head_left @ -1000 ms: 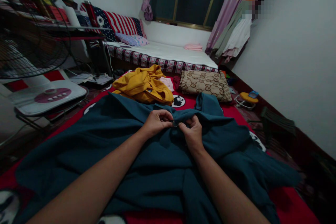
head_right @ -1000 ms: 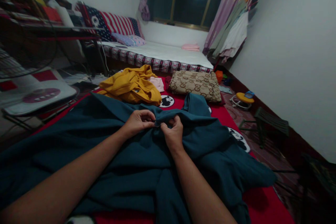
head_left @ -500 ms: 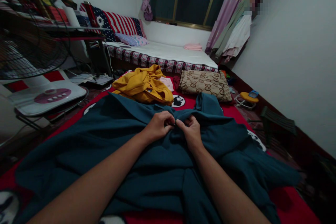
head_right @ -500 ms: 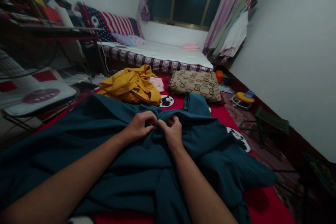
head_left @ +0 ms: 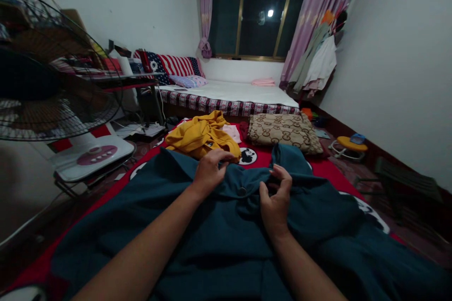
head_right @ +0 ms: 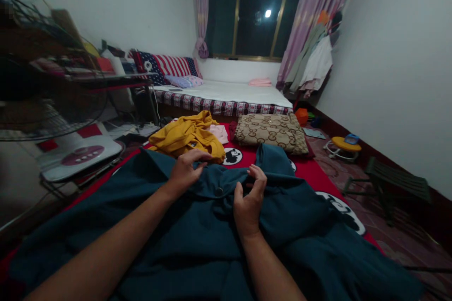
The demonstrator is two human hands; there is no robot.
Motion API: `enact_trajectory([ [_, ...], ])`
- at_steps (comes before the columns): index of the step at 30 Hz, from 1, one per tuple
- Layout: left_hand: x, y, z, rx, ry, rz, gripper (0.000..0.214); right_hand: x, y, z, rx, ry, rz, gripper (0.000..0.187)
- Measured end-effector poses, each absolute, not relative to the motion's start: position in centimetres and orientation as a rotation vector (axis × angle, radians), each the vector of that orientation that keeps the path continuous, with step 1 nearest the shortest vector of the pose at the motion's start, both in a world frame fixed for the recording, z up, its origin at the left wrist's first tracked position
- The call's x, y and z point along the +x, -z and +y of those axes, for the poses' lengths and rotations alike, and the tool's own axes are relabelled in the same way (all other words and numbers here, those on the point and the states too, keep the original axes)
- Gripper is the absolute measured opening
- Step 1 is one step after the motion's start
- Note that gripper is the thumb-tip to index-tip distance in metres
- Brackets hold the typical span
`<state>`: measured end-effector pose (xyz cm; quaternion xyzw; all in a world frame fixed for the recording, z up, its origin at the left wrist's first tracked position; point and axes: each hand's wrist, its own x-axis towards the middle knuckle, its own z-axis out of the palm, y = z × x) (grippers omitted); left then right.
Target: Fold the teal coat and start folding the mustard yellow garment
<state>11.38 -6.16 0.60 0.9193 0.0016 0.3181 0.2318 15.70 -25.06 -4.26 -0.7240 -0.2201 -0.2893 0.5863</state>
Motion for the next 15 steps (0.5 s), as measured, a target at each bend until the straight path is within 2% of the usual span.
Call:
enact_trajectory([
  [1, 12.1, -1.2, -5.2, 2.624, -0.861, 0.102, 0.037, 15.7, 4.3, -24.9, -1.680, 0.641, -0.517, 0.047],
  [4, 14.8, -2.1, -2.9, 2.953, -0.571, 0.307, 0.092, 15.9, 4.6, -24.7, -1.675, 0.543, -0.489, 0.044],
  [6, 16.5, -1.9, -2.2, 3.067, -0.332, 0.257, 0.106, 16.1, 4.8, -24.7, -1.684, 0.501, -0.476, 0.042],
  [8, 17.8, -1.4, -2.0, 3.065, -0.179, 0.123, 0.097, 16.3, 5.0, -24.7, -1.695, 0.459, -0.463, 0.041],
  [11, 18.8, -0.7, -2.0, 2.978, -0.073, 0.030, 0.065, 16.5, 5.3, -24.8, -1.704, 0.389, -0.431, 0.040],
  [15, 19.1, -2.4, -0.8, 2.827, -0.016, 0.171, 0.032, 16.5, 5.3, -24.9, -1.708, 0.334, -0.400, 0.038],
])
